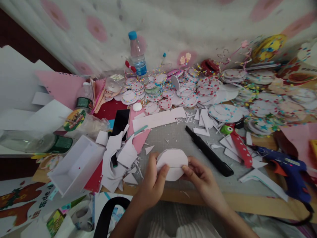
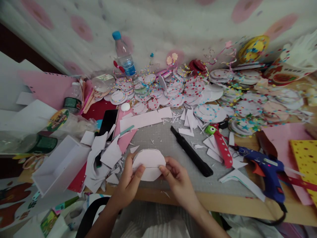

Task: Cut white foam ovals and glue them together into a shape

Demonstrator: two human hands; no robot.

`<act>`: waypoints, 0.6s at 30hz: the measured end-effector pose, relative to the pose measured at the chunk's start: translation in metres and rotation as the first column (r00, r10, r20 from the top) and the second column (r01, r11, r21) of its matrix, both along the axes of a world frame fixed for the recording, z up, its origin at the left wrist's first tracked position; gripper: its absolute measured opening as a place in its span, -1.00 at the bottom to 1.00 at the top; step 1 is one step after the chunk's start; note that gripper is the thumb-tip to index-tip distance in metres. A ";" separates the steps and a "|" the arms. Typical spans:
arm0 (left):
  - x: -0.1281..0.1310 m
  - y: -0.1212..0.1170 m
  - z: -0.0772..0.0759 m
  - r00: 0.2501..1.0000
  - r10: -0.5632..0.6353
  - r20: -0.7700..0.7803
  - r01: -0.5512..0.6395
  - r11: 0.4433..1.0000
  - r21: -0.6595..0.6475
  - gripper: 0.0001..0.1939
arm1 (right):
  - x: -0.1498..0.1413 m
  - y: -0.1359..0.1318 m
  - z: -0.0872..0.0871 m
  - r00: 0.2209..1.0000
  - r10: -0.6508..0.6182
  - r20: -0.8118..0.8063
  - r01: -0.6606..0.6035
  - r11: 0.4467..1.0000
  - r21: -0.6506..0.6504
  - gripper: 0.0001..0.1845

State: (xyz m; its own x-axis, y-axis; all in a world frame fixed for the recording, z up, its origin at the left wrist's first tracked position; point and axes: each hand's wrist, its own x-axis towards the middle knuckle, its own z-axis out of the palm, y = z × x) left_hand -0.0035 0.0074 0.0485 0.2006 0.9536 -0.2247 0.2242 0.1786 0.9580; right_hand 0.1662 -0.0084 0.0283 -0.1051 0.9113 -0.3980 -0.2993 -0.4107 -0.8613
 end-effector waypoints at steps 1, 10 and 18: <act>-0.001 0.001 0.001 1.000 -0.007 0.003 0.007 1.000 -0.005 -0.74 | 0.000 0.000 0.000 1.000 -0.003 -0.018 0.003 1.000 -0.003 -0.68; -0.003 0.005 -0.004 0.876 -0.143 0.461 0.192 0.980 -0.061 -0.27 | 0.002 -0.001 -0.003 0.980 -0.111 -0.167 0.088 0.986 -0.139 -0.70; -0.002 0.014 -0.009 0.840 -0.094 0.534 0.146 0.988 -0.056 -0.14 | -0.006 -0.005 0.001 0.982 0.078 -0.174 -0.106 0.982 -0.159 -0.61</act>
State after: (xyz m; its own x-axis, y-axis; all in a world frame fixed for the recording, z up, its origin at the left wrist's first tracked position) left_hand -0.0059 0.0213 0.0392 0.4247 0.8951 -0.1353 -0.2865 0.2747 0.9179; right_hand 0.1602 -0.0136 0.0291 -0.2629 0.8168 -0.5136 -0.3870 -0.5768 -0.7194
